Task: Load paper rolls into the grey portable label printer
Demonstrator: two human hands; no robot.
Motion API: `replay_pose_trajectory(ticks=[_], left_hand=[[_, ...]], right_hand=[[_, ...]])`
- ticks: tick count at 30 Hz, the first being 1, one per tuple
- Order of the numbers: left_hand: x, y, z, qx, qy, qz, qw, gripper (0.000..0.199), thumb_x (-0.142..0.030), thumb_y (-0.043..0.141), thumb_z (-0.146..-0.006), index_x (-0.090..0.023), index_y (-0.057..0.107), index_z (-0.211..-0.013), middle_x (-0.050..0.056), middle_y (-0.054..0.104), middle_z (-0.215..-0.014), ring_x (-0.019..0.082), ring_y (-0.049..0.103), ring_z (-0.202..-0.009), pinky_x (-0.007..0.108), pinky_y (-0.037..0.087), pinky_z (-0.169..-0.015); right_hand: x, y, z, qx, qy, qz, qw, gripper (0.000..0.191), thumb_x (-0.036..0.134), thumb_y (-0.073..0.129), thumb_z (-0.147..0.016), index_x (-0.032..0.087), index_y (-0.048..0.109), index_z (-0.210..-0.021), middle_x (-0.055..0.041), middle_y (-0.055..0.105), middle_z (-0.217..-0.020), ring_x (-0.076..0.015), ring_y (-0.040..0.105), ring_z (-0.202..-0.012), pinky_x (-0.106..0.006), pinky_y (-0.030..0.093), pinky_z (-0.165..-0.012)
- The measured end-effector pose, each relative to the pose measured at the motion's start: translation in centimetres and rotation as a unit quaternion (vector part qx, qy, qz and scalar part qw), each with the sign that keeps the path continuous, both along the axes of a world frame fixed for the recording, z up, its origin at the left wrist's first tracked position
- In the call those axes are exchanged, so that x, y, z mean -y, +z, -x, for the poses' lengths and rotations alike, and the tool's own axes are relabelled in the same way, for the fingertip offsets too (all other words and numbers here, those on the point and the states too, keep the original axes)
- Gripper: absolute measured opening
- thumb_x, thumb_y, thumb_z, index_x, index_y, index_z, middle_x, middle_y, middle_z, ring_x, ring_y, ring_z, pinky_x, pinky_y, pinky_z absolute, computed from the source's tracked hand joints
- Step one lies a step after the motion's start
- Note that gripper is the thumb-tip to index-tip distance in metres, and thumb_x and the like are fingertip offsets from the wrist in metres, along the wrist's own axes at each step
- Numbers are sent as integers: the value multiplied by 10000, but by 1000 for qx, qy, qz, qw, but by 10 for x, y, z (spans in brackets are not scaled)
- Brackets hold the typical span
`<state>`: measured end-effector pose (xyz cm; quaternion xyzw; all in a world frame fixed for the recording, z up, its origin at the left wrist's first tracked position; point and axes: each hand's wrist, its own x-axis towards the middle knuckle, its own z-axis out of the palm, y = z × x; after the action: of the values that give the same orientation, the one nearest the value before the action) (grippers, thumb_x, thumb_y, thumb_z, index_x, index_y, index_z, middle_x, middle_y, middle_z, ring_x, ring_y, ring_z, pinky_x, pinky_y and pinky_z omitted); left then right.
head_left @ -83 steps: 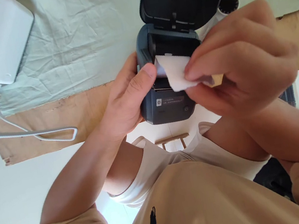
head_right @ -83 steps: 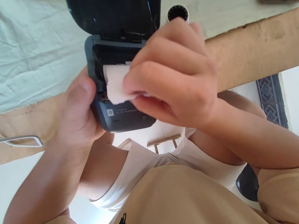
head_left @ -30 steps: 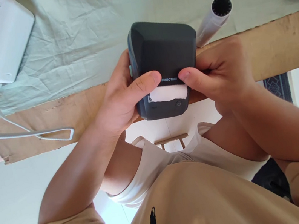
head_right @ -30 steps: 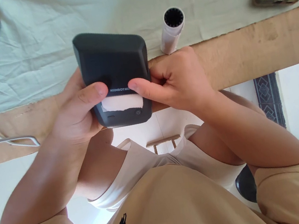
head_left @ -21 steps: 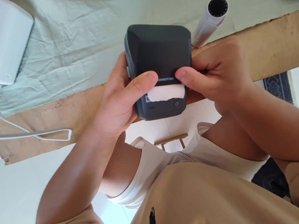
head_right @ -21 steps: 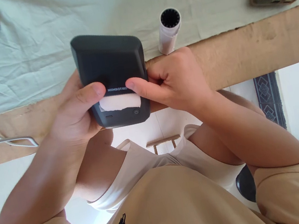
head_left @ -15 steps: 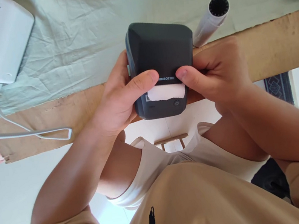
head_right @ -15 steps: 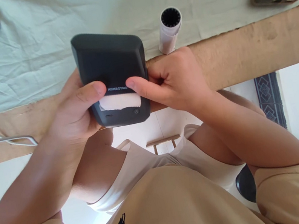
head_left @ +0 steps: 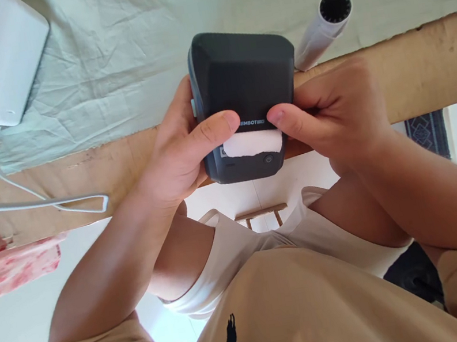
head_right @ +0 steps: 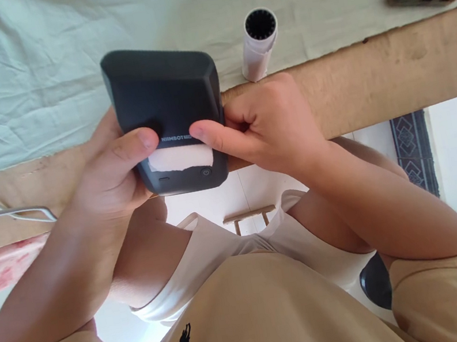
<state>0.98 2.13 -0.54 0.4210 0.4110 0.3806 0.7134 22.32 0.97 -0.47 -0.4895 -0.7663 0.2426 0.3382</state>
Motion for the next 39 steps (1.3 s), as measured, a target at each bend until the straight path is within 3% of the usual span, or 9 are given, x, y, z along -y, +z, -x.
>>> replay_pose_trajectory(ticks=[5,8,11,13,16,22,28,34,39], left_hand=[[-2,2,4,-8,-7,12,1000,602,-537,887,-753,-253,626,-1215,92,762,-1129,341,775,-1014,350,565,-614],[-1,5,1,-22,-4,19,1000,682,-570,955,-643,-252,641,-1158,86,766,-1068,355,772,-990,345,544,-577],[0,8,-9,-14,27,8,999,684,-638,851,-754,-269,614,-1278,85,765,-1048,384,770,-1080,379,606,-648],[-4,10,-17,-1,37,13,999,744,-677,782,-815,-283,543,-1399,81,759,-1059,394,760,-1142,423,651,-735],[-12,12,-27,19,54,15,998,792,-700,721,-867,-283,456,-1485,75,740,-1086,387,757,-1165,452,675,-790],[-6,4,-15,41,89,4,995,668,-584,704,-934,-233,463,-1449,43,693,-1070,323,778,-1107,410,680,-769],[-2,-7,5,136,-28,-35,990,259,-171,726,-920,-82,609,-1133,-28,658,-810,86,706,-687,204,610,-585],[-5,-6,3,145,-33,-49,988,153,-177,708,-949,-80,635,-1043,-44,658,-772,34,662,-638,153,593,-571],[-4,-8,4,141,-32,-45,988,218,-211,753,-937,-85,647,-1080,-40,665,-782,39,661,-636,125,552,-520]], right_hand=[[-1,-1,-1,26,6,-33,999,650,484,546,-1045,174,291,-533,36,227,-470,-39,206,-478,-288,190,-483],[-1,-5,0,43,10,-171,984,592,405,535,-1044,184,270,-563,34,265,-470,-51,212,-478,-295,188,-469],[0,-11,1,24,9,-329,944,296,294,653,-970,203,506,-730,62,431,-526,-55,339,-483,-269,251,-454],[1,-14,2,3,15,-371,929,103,249,708,-931,220,613,-960,81,519,-580,-57,412,-489,-250,320,-459],[4,-17,1,8,24,-356,934,164,195,712,-923,223,635,-1065,76,567,-610,-63,445,-496,-254,361,-481],[4,-15,1,-12,45,-342,939,147,152,763,-885,192,639,-953,73,616,-635,-48,457,-522,-222,400,-508],[4,-9,-1,16,53,-327,943,172,122,759,-879,189,603,-848,77,603,-617,-34,455,-500,-205,391,-477],[0,-12,-11,1,100,-302,948,389,208,773,-896,209,408,-760,101,474,-549,-34,492,-467,-189,365,-412],[0,-13,-10,-3,85,-311,947,367,235,732,-925,214,408,-755,97,454,-535,-40,481,-452,-199,371,-411]])
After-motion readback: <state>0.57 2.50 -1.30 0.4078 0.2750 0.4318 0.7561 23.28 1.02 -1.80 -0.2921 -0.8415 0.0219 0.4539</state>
